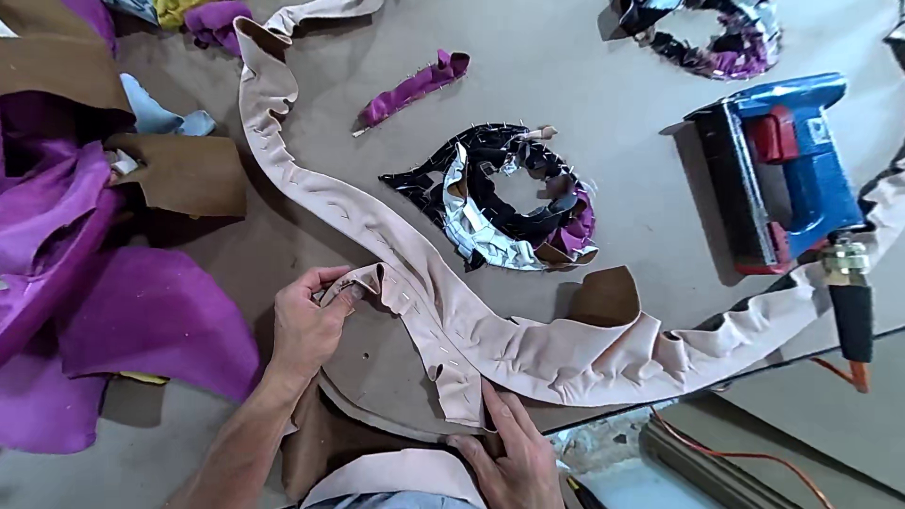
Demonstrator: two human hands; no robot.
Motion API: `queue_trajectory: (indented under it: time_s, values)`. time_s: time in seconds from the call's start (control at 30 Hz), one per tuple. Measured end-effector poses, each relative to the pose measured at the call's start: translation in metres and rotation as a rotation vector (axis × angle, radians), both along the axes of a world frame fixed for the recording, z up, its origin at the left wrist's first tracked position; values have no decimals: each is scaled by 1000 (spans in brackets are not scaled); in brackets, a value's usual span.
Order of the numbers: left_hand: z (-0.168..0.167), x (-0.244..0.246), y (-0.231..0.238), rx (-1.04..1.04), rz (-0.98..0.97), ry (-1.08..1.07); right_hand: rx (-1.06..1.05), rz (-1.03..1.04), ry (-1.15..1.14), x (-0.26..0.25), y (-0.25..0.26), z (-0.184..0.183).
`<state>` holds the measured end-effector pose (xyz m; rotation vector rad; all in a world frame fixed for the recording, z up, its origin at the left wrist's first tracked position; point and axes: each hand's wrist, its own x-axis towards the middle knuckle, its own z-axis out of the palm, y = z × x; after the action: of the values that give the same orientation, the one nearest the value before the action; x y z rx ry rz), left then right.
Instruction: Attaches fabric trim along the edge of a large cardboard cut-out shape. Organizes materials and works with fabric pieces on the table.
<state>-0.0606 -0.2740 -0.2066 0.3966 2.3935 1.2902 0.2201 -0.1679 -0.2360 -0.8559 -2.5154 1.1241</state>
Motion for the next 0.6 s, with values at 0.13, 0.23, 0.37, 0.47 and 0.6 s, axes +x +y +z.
queue_trajectory:
  time_s: [0.13,0.23,0.37,0.47,0.6]
  values:
    - [1,-2,2,-6,0,4,21,8,17,0,1,-3]
    - [3,-1,3,-12,6,-7,37,-6,42,0,1,-7]
    - [2,-3,2,-16,-14,2,5,-38,81,0,0,-9]
    - [2,-3,0,-14,-36,-2,-14,-88,120,0,-2,-10]
    - [-2,-2,2,18,-44,7,-44,-135,119,2,-4,-6]
